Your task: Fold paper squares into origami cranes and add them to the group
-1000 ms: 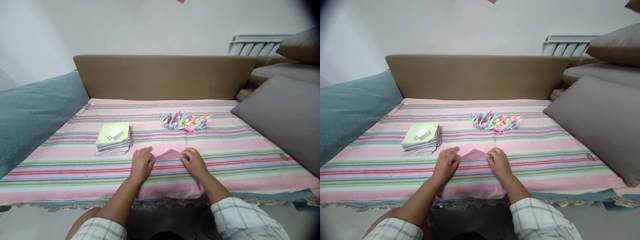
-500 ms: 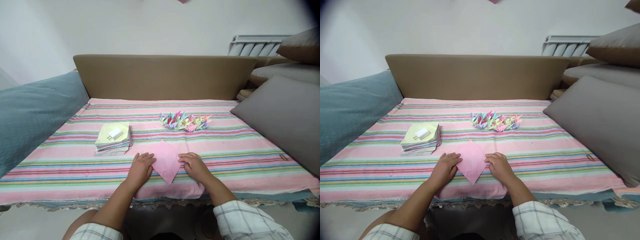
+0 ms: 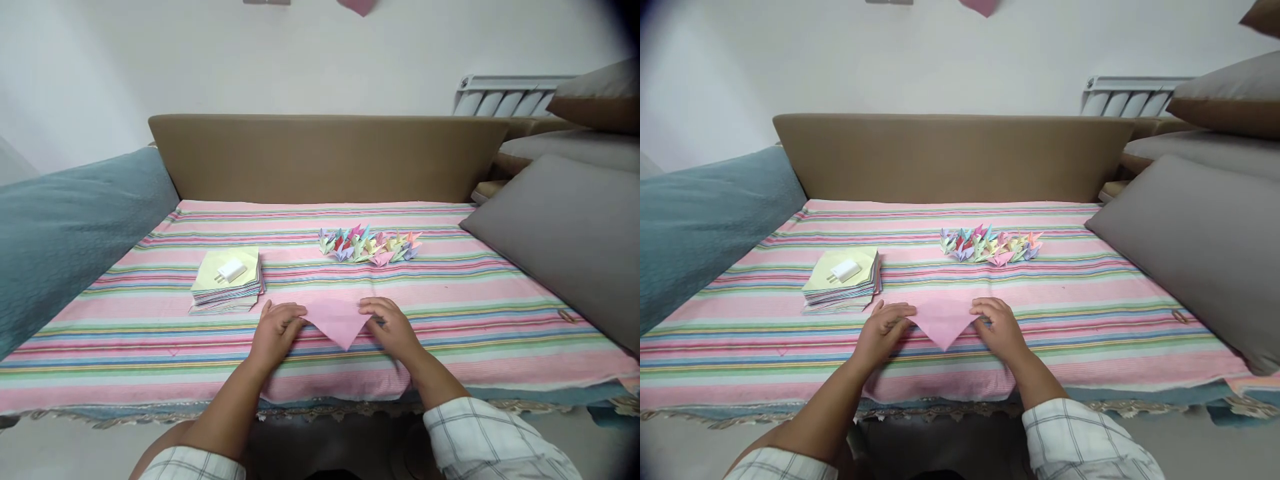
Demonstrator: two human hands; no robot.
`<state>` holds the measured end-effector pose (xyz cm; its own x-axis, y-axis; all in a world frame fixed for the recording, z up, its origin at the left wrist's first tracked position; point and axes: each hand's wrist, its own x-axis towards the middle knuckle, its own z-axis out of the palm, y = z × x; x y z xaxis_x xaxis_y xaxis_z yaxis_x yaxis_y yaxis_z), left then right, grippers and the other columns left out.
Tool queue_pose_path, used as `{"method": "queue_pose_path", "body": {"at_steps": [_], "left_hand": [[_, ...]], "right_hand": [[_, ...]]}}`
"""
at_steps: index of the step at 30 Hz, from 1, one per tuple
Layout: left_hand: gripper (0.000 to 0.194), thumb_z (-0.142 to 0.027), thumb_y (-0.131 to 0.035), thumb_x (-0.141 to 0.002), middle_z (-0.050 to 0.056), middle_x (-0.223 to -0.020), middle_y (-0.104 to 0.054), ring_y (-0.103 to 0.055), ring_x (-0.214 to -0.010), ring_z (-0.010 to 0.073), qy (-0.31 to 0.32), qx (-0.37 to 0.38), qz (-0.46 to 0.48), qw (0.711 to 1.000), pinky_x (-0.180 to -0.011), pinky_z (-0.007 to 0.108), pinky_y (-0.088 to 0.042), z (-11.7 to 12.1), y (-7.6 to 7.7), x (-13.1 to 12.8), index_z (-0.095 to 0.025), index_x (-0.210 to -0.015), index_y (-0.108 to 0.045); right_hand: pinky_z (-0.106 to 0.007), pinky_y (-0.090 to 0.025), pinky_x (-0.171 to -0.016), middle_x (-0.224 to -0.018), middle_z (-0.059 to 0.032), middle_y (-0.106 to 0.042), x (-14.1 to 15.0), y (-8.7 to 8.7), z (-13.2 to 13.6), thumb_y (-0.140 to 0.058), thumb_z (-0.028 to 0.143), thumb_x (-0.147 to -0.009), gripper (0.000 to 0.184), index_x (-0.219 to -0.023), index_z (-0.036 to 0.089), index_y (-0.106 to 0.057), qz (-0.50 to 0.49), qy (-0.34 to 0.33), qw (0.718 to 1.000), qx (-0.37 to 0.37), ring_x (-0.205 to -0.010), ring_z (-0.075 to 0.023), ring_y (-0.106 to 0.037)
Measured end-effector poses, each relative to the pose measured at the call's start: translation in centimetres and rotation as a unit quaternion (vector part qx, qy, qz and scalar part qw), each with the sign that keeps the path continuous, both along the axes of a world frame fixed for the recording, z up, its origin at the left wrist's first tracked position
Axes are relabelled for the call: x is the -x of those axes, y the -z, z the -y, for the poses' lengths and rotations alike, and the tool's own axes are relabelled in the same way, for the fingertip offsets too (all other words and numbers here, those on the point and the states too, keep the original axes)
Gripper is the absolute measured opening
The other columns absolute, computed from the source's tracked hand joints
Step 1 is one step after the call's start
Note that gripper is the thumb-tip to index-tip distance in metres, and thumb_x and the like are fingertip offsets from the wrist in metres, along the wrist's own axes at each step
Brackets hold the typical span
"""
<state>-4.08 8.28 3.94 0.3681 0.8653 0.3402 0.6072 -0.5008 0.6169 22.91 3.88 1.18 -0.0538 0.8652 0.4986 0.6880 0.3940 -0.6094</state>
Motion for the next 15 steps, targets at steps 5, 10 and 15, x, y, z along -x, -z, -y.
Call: {"method": "queue_pose_path", "body": {"at_steps": [5, 10, 15], "left_hand": [[0.025, -0.044, -0.06, -0.075, 0.002, -0.077, -0.071, -0.064, -0.076, 0.0183, -0.019, 0.106, 0.159, 0.981, -0.08, 0.034, -0.05, 0.1, -1.3, 0.2, -0.02, -0.078, -0.067], [0.028, -0.045, -0.061, -0.074, 0.002, -0.073, -0.068, -0.062, -0.07, 0.0167, -0.011, 0.164, 0.252, 0.954, -0.064, 0.026, -0.05, 0.0, -1.4, -0.2, -0.017, -0.076, -0.065], [0.032, -0.038, -0.057, -0.077, 0.002, -0.095, -0.071, -0.064, -0.085, 0.02, -0.069, 0.119, 0.094, 0.986, -0.075, 0.03, -0.05, -0.7, -0.1, -0.7, -0.022, -0.104, -0.064]], "right_hand": [[-0.035, -0.047, -0.081, -0.079, -0.0037, -0.067, 0.8, -1.3, 0.8, -0.056, 0.04, -0.081, 0.022, -0.082, 0.02, -0.065, -0.117, 0.024, 0.992, 0.045, -0.08, -0.0197, -0.06], [-0.03, -0.051, -0.064, -0.082, -0.0038, -0.067, 1.9, -1.3, 0.9, -0.061, 0.046, -0.076, 0.032, -0.093, 0.02, -0.059, -0.315, 0.005, 0.941, 0.119, -0.068, -0.0175, -0.061], [-0.032, -0.051, -0.062, -0.08, -0.0042, -0.066, 1.9, -0.1, -0.1, -0.058, 0.045, -0.077, 0.046, -0.114, 0.019, -0.049, -0.305, 0.042, 0.941, 0.138, -0.066, -0.0176, -0.06]]}}
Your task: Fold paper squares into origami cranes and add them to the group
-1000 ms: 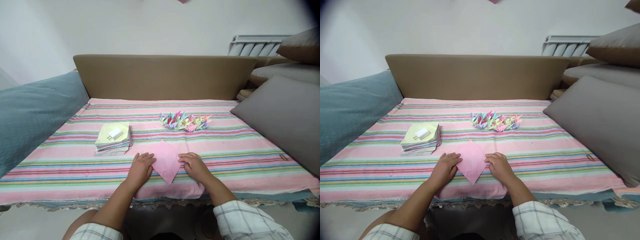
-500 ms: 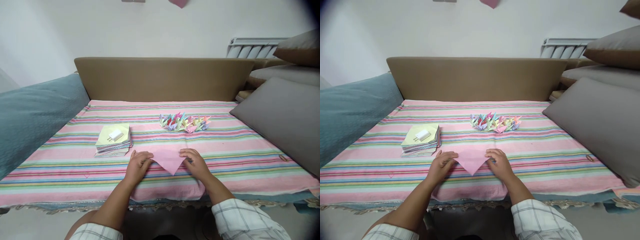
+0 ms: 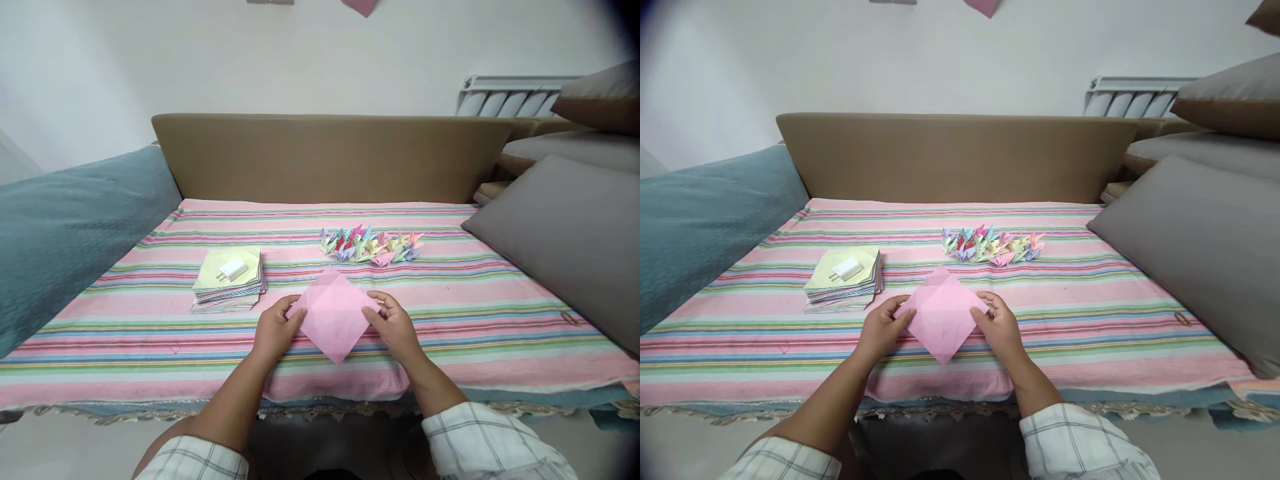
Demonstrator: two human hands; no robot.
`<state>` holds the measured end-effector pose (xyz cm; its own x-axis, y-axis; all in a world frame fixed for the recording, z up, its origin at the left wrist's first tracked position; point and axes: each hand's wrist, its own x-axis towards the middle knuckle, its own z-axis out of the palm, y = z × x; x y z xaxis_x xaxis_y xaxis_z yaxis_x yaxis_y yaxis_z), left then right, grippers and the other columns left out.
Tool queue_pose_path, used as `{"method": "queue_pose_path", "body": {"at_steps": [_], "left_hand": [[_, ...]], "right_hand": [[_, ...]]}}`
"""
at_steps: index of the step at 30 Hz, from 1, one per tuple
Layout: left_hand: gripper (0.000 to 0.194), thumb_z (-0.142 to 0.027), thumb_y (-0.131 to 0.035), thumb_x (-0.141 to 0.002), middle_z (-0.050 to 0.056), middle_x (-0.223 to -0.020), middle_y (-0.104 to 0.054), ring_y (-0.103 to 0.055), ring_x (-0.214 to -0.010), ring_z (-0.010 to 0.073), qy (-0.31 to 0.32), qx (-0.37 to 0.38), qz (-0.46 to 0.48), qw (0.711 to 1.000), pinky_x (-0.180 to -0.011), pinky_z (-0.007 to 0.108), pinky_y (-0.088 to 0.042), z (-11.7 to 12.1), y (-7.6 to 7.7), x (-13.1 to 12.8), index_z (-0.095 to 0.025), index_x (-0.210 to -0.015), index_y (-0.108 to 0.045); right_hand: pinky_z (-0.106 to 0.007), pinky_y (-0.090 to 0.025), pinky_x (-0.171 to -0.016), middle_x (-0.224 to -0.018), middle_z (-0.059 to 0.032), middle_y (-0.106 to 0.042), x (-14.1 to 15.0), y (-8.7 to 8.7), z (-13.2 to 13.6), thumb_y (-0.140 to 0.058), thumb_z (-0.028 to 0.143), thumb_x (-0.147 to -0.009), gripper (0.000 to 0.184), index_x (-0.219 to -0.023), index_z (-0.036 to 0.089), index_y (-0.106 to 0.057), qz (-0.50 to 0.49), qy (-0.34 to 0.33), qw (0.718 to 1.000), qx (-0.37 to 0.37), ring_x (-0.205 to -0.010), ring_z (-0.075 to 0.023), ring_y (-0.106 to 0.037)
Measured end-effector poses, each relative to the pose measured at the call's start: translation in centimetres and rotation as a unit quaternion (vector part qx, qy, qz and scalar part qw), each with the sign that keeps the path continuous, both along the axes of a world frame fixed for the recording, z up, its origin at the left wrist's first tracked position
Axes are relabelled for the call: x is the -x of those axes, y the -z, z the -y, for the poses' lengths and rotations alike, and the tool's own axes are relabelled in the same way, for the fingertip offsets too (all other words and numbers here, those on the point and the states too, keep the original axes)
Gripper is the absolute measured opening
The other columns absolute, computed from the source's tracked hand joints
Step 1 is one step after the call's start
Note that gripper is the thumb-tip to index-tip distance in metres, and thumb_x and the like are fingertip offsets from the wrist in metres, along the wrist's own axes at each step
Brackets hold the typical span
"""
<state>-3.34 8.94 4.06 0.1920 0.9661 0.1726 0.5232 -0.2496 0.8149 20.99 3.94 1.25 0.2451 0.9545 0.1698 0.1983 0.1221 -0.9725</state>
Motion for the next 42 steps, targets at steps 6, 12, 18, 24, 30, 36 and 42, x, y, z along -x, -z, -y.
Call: {"method": "queue_pose_path", "body": {"at_steps": [6, 12, 18, 24, 30, 36, 42], "left_hand": [[0.042, -0.033, -0.053, -0.08, 0.004, -0.107, -0.069, -0.063, -0.094, 0.0239, -0.02, -0.037, -0.169, 0.985, -0.082, 0.037, -0.048, -0.1, 1.1, -0.6, -0.024, -0.121, -0.056], [0.042, -0.032, -0.052, -0.08, 0.005, -0.111, -0.067, -0.061, -0.1, 0.0239, -0.007, -0.048, -0.179, 0.983, -0.085, 0.037, -0.047, -0.1, 1.1, -0.8, -0.023, -0.122, -0.055], [0.045, -0.034, -0.053, -0.08, 0.004, -0.104, -0.069, -0.064, -0.09, 0.0207, 0.003, -0.02, -0.093, 0.996, -0.082, 0.035, -0.047, 0.1, 1.3, -0.6, -0.023, -0.124, -0.052], [0.065, -0.04, -0.059, -0.075, 0.002, -0.087, -0.07, -0.065, -0.079, 0.0188, 0.028, 0.026, 0.001, 0.999, -0.083, 0.037, -0.046, 0.5, 1.1, -0.7, -0.018, -0.133, -0.039], [0.044, -0.038, -0.063, -0.073, 0.002, -0.106, -0.067, -0.061, -0.096, 0.0225, 0.035, 0.036, -0.1, 0.994, -0.108, 0.057, -0.008, 1.1, 0.2, -1.2, -0.025, -0.114, -0.055], [0.023, -0.039, -0.06, -0.075, -0.002, -0.087, -0.069, -0.06, -0.092, 0.0224, 0.07, 0.033, -0.135, 0.988, -0.107, 0.06, -0.002, 2.2, 0.3, -1.6, -0.027, -0.094, -0.065], [0.025, -0.033, -0.066, -0.071, 0.0, -0.104, -0.069, -0.051, -0.112, 0.0271, 0.091, -0.042, -0.166, 0.981, -0.105, 0.063, 0.001, 3.3, 1.1, -1.9, -0.031, -0.096, -0.066]], "right_hand": [[-0.043, -0.039, -0.09, -0.105, -0.0099, -0.059, 0.7, 0.0, 0.5, -0.05, 0.033, -0.083, 0.028, -0.106, 0.02, -0.06, 0.316, 0.092, 0.939, -0.098, -0.101, -0.0248, -0.052], [-0.041, -0.032, -0.09, -0.107, -0.006, -0.059, 3.3, -0.2, 1.9, -0.048, 0.034, -0.087, 0.029, -0.113, 0.025, -0.059, 0.46, -0.079, 0.876, -0.121, -0.098, -0.0225, -0.05], [-0.043, -0.03, -0.09, -0.108, -0.0062, -0.058, 3.8, 0.4, 1.6, -0.051, 0.039, -0.086, 0.033, -0.116, 0.026, -0.058, 0.479, -0.083, 0.869, -0.087, -0.098, -0.0235, -0.049], [-0.043, -0.03, -0.09, -0.107, -0.007, -0.057, 3.9, 0.5, 1.5, -0.05, 0.04, -0.086, 0.034, -0.116, 0.025, -0.057, 0.475, -0.083, 0.872, -0.081, -0.098, -0.024, -0.048], [-0.043, -0.03, -0.091, -0.107, -0.007, -0.057, 3.8, 0.4, 1.5, -0.05, 0.04, -0.086, 0.035, -0.117, 0.025, -0.057, 0.476, -0.083, 0.872, -0.076, -0.099, -0.024, -0.048], [-0.042, -0.029, -0.091, -0.108, -0.0077, -0.057, 3.9, 0.5, 1.4, -0.05, 0.039, -0.086, 0.038, -0.12, 0.022, -0.055, 0.477, -0.088, 0.872, -0.067, -0.1, -0.0244, -0.047], [-0.041, -0.029, -0.091, -0.106, -0.0069, -0.057, 3.8, 0.6, 1.3, -0.049, 0.033, -0.088, 0.034, -0.12, 0.022, -0.054, 0.465, -0.09, 0.878, -0.067, -0.1, -0.0232, -0.047]]}}
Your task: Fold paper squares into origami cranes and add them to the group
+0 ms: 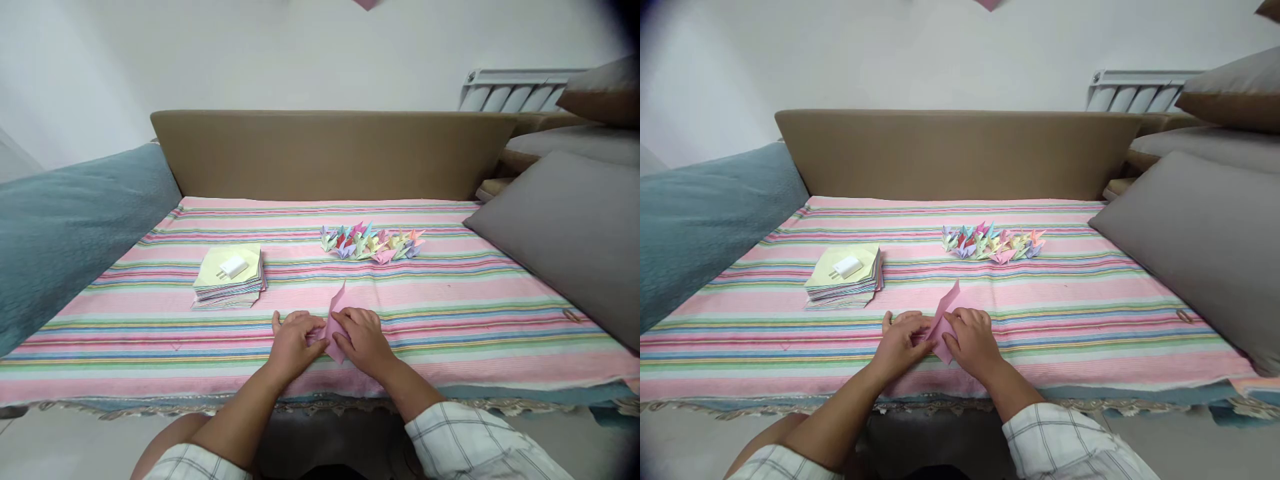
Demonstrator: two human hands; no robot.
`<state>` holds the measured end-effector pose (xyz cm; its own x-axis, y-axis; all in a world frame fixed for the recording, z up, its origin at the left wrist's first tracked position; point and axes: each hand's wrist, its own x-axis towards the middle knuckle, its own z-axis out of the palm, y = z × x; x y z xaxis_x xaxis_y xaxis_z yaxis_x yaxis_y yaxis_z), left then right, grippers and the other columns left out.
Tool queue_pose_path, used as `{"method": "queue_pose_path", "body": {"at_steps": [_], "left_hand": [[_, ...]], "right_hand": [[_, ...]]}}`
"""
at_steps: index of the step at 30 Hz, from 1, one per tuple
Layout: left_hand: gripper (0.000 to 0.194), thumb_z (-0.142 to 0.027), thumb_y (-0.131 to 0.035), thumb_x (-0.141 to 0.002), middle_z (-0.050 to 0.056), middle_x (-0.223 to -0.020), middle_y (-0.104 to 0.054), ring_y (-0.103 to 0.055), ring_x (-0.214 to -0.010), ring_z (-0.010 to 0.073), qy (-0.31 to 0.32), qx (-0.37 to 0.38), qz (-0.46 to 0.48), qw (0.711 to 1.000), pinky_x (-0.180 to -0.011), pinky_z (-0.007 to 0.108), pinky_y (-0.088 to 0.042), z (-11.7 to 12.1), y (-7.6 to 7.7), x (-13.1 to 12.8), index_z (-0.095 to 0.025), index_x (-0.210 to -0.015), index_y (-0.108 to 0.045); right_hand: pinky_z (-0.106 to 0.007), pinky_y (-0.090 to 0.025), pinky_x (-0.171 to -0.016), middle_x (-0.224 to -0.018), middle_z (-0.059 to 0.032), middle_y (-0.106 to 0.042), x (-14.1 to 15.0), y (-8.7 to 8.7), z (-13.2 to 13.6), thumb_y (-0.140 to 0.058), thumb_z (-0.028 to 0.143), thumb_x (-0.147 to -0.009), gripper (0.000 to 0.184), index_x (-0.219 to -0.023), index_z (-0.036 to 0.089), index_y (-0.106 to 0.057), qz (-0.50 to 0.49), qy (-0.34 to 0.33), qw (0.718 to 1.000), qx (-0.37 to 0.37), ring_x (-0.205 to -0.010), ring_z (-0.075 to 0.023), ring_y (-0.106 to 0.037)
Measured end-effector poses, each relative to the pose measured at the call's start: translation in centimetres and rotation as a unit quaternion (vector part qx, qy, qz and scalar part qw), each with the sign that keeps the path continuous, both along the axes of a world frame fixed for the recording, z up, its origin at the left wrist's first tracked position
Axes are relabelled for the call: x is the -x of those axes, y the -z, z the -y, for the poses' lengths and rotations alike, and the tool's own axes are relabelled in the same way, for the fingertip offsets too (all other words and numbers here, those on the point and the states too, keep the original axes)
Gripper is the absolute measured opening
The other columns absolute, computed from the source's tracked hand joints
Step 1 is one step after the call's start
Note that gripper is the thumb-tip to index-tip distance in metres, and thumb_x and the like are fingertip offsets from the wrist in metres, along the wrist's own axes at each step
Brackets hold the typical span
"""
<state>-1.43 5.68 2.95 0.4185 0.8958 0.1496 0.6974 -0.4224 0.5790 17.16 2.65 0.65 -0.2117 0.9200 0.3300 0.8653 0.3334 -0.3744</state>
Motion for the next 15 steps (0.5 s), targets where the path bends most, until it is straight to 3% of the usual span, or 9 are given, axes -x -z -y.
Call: {"method": "queue_pose_path", "body": {"at_steps": [4, 8, 15], "left_hand": [[0.029, -0.029, -0.066, -0.071, 0.0, -0.11, -0.068, -0.048, -0.116, 0.0285, 0.039, -0.061, -0.028, 0.997, -0.104, 0.064, 0.003, 0.64, 0.11, -0.08, -0.032, -0.1, -0.065], [0.031, -0.036, -0.064, -0.074, 0.002, -0.113, -0.066, -0.046, -0.119, 0.0302, 0.088, -0.108, -0.058, 0.989, -0.103, 0.065, 0.007, 1.02, -0.03, 0.14, -0.032, -0.104, -0.064], [0.047, -0.059, -0.061, -0.072, 0.005, -0.119, -0.063, -0.045, -0.119, 0.0331, 0.138, -0.098, -0.089, 0.982, -0.102, 0.068, 0.007, 0.93, -0.33, 0.73, -0.03, -0.109, -0.062]], "right_hand": [[-0.039, -0.029, -0.088, -0.102, -0.0066, -0.057, -0.07, 0.22, -0.14, -0.044, 0.026, -0.09, 0.023, -0.107, 0.02, -0.059, 0.001, 0.01, 1.0, -0.011, -0.096, -0.0218, -0.048], [-0.037, -0.03, -0.084, -0.09, -0.0067, -0.057, -0.16, 0.51, -0.21, -0.043, 0.021, -0.089, 0.02, -0.091, 0.019, -0.062, 0.017, 0.024, 0.999, -0.022, -0.09, -0.0217, -0.047], [-0.038, -0.03, -0.083, -0.085, -0.0071, -0.056, -0.19, 0.43, -0.03, -0.045, 0.019, -0.087, 0.019, -0.084, 0.017, -0.063, 0.022, 0.024, 0.998, -0.045, -0.087, -0.0216, -0.047]]}}
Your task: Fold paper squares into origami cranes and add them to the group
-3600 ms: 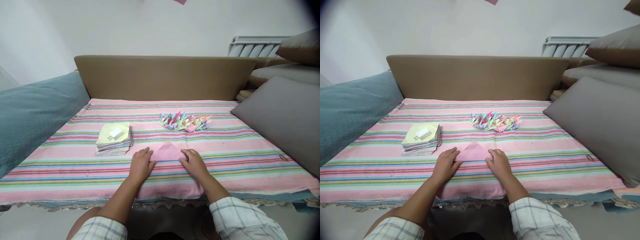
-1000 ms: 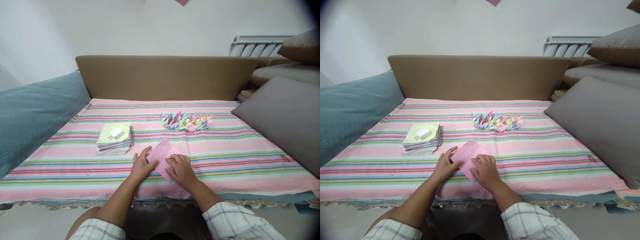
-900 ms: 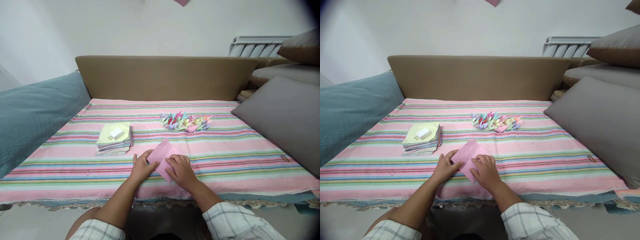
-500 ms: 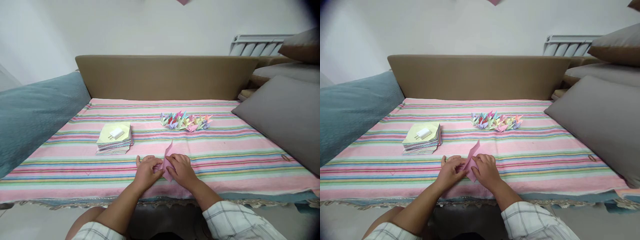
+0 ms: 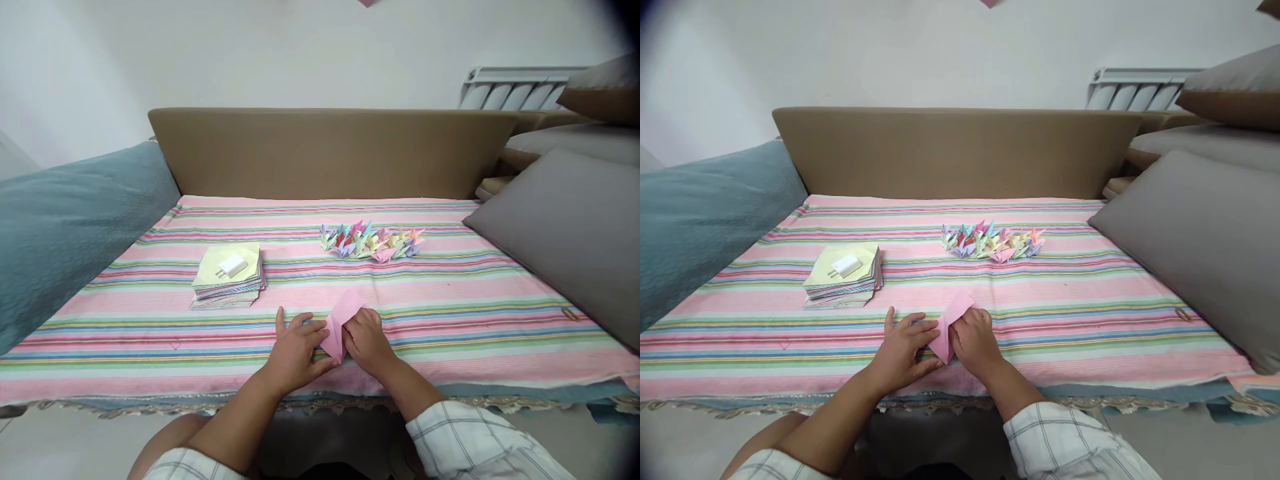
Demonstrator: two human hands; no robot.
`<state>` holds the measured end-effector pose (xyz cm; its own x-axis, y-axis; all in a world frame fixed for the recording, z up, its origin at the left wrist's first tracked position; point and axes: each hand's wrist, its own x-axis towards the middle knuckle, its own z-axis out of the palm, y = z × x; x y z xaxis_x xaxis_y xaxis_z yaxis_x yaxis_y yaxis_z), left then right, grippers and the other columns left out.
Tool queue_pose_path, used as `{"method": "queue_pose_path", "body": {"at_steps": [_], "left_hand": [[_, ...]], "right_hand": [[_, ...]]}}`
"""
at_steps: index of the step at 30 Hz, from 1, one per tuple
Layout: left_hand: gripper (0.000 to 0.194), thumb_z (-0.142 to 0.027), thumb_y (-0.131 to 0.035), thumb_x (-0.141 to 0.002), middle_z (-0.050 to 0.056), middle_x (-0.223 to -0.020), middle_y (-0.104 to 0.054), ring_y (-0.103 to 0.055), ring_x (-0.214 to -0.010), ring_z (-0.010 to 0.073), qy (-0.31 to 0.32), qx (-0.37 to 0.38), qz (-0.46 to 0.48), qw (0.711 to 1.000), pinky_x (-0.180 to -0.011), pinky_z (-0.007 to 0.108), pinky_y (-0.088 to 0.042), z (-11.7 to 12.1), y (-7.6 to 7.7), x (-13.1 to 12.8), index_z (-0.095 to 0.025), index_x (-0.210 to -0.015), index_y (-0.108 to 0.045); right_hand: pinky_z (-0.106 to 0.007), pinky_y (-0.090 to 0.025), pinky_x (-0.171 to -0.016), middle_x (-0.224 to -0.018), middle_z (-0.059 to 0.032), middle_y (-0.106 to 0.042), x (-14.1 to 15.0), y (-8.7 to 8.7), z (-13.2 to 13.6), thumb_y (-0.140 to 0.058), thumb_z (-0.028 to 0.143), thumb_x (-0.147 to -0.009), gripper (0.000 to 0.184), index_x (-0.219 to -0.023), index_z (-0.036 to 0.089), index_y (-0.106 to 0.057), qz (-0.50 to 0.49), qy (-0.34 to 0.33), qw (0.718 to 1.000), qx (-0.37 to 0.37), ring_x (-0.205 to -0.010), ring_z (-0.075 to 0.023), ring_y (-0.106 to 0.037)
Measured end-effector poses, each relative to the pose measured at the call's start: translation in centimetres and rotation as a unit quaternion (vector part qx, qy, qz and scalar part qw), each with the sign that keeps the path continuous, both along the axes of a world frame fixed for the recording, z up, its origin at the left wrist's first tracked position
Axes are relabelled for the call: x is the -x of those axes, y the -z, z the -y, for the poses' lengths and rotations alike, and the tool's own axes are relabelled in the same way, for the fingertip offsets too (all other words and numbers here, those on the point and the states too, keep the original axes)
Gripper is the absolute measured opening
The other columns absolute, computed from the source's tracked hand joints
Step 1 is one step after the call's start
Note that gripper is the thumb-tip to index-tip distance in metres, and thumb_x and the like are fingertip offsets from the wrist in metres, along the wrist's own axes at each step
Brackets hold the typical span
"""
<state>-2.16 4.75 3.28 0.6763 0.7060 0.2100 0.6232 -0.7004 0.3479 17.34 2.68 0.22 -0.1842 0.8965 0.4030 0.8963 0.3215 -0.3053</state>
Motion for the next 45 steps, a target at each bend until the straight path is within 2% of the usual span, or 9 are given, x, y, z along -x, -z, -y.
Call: {"method": "queue_pose_path", "body": {"at_steps": [3, 7, 11, 14, 21, 25, 31, 38, 45], "left_hand": [[0.046, -0.057, -0.06, -0.074, 0.005, -0.117, -0.063, -0.044, -0.12, 0.0326, -0.003, 0.02, 0.002, 1.0, -0.102, 0.068, 0.007, -0.1, 0.0, 0.1, -0.031, -0.111, -0.06], [0.051, -0.051, -0.068, -0.068, 0.006, -0.11, -0.064, -0.047, -0.117, 0.0297, -0.032, 0.04, 0.013, 0.999, -0.104, 0.066, 0.002, -0.2, 0.0, 0.0, -0.025, -0.11, -0.054], [0.055, -0.047, -0.072, -0.064, 0.005, -0.107, -0.062, -0.054, -0.106, 0.0253, -0.053, 0.05, 0.029, 0.997, -0.105, 0.064, -0.002, -0.3, 0.2, -0.2, -0.023, -0.108, -0.048], [0.057, -0.046, -0.073, -0.064, 0.004, -0.107, -0.062, -0.055, -0.106, 0.0249, -0.057, 0.062, 0.035, 0.996, -0.105, 0.064, -0.002, -0.5, 0.2, -0.2, -0.024, -0.109, -0.047], [0.043, -0.04, -0.063, -0.076, 0.004, -0.114, -0.062, -0.052, -0.111, 0.0249, -0.075, 0.053, 0.045, 0.995, -0.106, 0.063, -0.001, -0.5, 0.3, -0.3, -0.028, -0.115, -0.05], [0.046, -0.032, -0.061, -0.079, 0.004, -0.124, -0.059, -0.048, -0.117, 0.0261, -0.062, 0.03, 0.029, 0.997, -0.105, 0.064, 0.0, -0.4, 0.7, -0.3, -0.033, -0.123, -0.049], [0.042, -0.026, -0.061, -0.078, 0.004, -0.128, -0.057, -0.048, -0.116, 0.0271, -0.046, 0.004, 0.004, 0.999, -0.103, 0.067, -0.002, -0.5, 1.2, -0.3, -0.035, -0.119, -0.056], [0.041, -0.03, -0.059, -0.08, 0.004, -0.132, -0.054, -0.045, -0.118, 0.0285, -0.014, -0.014, -0.02, 1.0, -0.104, 0.061, -0.019, -0.6, 1.2, -0.1, -0.033, -0.121, -0.056], [0.044, -0.037, -0.059, -0.081, 0.004, -0.129, -0.056, -0.045, -0.119, 0.0306, 0.011, -0.029, -0.045, 0.998, -0.103, 0.059, -0.024, -0.6, 0.7, -0.1, -0.03, -0.124, -0.054]], "right_hand": [[-0.038, -0.029, -0.084, -0.09, -0.0068, -0.057, 0.0, -0.4, 0.2, -0.044, 0.021, -0.088, 0.02, -0.089, 0.019, -0.064, -0.01, -0.015, 1.0, -0.003, -0.089, -0.021, -0.047], [-0.039, -0.027, -0.087, -0.102, -0.0062, -0.058, 0.1, -0.8, 0.6, -0.045, 0.023, -0.089, 0.022, -0.102, 0.022, -0.063, -0.028, -0.044, 0.999, -0.006, -0.095, -0.0208, -0.047], [-0.04, -0.027, -0.086, -0.097, -0.006, -0.058, 0.1, -0.9, 0.8, -0.048, 0.026, -0.088, 0.02, -0.096, 0.022, -0.065, -0.025, -0.051, 0.998, 0.001, -0.092, -0.0212, -0.047], [-0.041, -0.026, -0.089, -0.099, -0.0058, -0.058, 0.2, -0.8, 0.9, -0.05, 0.027, -0.086, 0.018, -0.095, 0.023, -0.066, -0.025, -0.06, 0.998, 0.0, -0.092, -0.0213, -0.046], [-0.042, -0.024, -0.091, -0.098, -0.0051, -0.058, 0.3, -0.6, 1.1, -0.051, 0.03, -0.086, 0.017, -0.089, 0.021, -0.065, -0.009, -0.057, 0.998, -0.005, -0.091, -0.0203, -0.045], [-0.042, -0.024, -0.091, -0.095, -0.0046, -0.057, 0.3, -0.5, 1.2, -0.052, 0.03, -0.086, 0.017, -0.088, 0.022, -0.066, 0.006, -0.048, 0.999, -0.011, -0.089, -0.0195, -0.045], [-0.042, -0.023, -0.093, -0.088, -0.0043, -0.057, 0.2, -0.5, 1.3, -0.057, 0.026, -0.08, 0.01, -0.083, 0.022, -0.067, 0.013, -0.06, 0.998, -0.031, -0.09, -0.0206, -0.045], [-0.039, -0.025, -0.088, -0.077, -0.002, -0.054, -0.4, -1.0, 1.7, -0.056, 0.022, -0.079, 0.011, -0.072, 0.021, -0.064, 0.025, -0.065, 0.997, -0.022, -0.081, -0.0183, -0.044], [-0.039, -0.026, -0.086, -0.079, -0.0021, -0.059, -1.0, -1.3, 1.8, -0.055, 0.024, -0.082, 0.013, -0.074, 0.02, -0.064, 0.023, -0.077, 0.997, -0.007, -0.08, -0.0172, -0.047]]}}
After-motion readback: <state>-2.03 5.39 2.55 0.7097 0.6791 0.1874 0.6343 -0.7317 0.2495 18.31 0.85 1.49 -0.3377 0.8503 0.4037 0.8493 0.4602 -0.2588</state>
